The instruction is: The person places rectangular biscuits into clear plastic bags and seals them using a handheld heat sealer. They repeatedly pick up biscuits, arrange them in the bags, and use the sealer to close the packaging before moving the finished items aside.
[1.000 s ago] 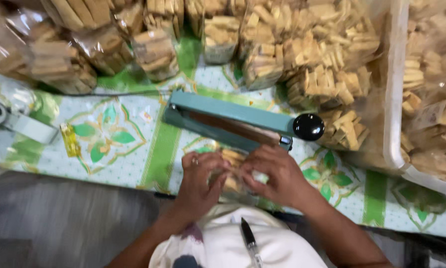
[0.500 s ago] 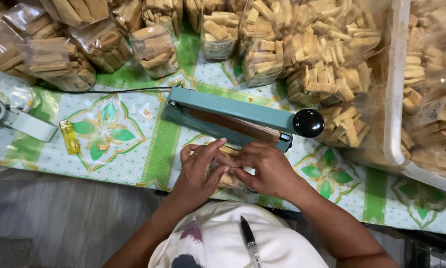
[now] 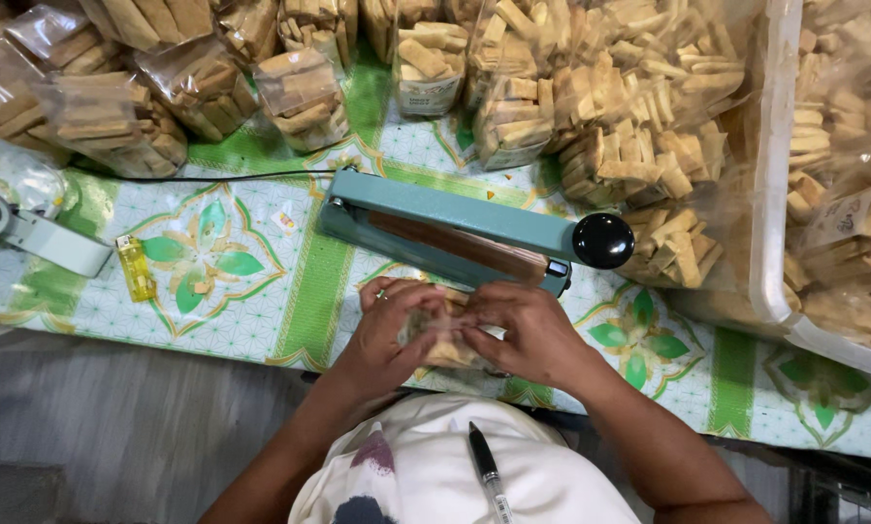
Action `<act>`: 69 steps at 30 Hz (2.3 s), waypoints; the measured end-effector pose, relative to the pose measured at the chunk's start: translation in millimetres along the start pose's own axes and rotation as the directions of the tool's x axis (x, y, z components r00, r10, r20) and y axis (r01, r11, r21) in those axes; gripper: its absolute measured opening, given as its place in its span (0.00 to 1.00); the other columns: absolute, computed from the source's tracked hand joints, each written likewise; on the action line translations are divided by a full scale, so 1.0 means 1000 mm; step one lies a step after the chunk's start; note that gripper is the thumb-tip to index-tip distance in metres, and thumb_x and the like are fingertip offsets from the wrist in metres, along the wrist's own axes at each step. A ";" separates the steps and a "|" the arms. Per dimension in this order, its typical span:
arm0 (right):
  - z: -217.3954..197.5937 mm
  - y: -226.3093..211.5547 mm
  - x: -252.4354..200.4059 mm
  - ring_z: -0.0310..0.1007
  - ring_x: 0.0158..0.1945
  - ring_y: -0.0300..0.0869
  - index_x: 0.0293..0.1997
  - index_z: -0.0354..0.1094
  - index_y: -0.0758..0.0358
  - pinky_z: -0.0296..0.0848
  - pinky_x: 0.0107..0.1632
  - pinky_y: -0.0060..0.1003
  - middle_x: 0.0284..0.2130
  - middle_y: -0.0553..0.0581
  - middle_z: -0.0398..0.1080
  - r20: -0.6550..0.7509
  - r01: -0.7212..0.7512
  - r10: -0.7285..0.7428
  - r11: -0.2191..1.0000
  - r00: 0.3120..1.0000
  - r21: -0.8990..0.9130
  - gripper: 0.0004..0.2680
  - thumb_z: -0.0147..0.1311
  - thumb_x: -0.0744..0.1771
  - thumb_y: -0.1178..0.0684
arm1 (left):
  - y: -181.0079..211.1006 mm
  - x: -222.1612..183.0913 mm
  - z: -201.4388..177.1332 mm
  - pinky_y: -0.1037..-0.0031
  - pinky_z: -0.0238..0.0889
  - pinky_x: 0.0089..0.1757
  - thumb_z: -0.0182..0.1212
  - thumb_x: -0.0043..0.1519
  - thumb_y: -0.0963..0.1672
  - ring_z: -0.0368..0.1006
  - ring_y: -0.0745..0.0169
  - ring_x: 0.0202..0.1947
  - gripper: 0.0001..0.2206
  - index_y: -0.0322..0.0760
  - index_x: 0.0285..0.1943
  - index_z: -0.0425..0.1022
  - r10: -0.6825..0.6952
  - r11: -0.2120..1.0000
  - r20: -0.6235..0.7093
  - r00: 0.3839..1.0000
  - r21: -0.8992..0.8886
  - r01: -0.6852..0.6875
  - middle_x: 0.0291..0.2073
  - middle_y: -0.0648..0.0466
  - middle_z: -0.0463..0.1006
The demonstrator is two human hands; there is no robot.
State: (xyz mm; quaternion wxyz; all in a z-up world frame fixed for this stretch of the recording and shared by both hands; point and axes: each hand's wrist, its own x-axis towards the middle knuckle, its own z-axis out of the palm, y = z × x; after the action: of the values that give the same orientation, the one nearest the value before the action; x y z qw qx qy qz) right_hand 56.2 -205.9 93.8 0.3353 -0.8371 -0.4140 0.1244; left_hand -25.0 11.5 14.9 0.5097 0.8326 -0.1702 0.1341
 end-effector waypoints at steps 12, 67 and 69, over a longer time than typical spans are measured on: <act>-0.011 0.069 -0.023 0.78 0.34 0.40 0.40 0.80 0.63 0.75 0.39 0.37 0.32 0.56 0.77 -0.045 -0.393 0.403 0.908 0.914 0.148 0.09 0.66 0.63 0.50 | -0.019 0.008 0.063 0.67 0.60 0.63 0.83 0.40 0.51 0.67 0.51 0.66 0.56 0.27 0.76 0.50 -0.384 0.674 0.423 0.821 -0.480 0.562 0.65 0.43 0.68; -0.059 0.082 0.067 0.75 0.47 0.57 0.52 0.74 0.60 0.72 0.48 0.49 0.47 0.61 0.75 0.084 -0.409 0.436 0.885 0.896 -0.224 0.12 0.49 0.69 0.48 | -0.004 0.072 0.014 0.64 0.71 0.53 0.74 0.42 0.43 0.78 0.52 0.53 0.42 0.26 0.69 0.61 -0.663 0.041 0.609 0.436 -0.552 0.833 0.54 0.42 0.79; -0.054 0.094 0.070 0.74 0.47 0.57 0.53 0.74 0.61 0.71 0.49 0.49 0.48 0.62 0.74 0.108 -0.418 0.436 0.895 0.893 -0.159 0.13 0.51 0.68 0.46 | -0.004 0.071 0.014 0.64 0.71 0.54 0.74 0.42 0.43 0.78 0.53 0.54 0.43 0.26 0.69 0.59 -0.667 0.026 0.607 0.432 -0.561 0.828 0.55 0.43 0.79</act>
State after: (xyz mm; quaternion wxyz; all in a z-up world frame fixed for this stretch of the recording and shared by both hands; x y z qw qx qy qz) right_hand 184.1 -217.2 76.4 0.2139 -0.9169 -0.2497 0.2263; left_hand 41.9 -10.2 33.6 0.8002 0.4591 0.2105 -0.3235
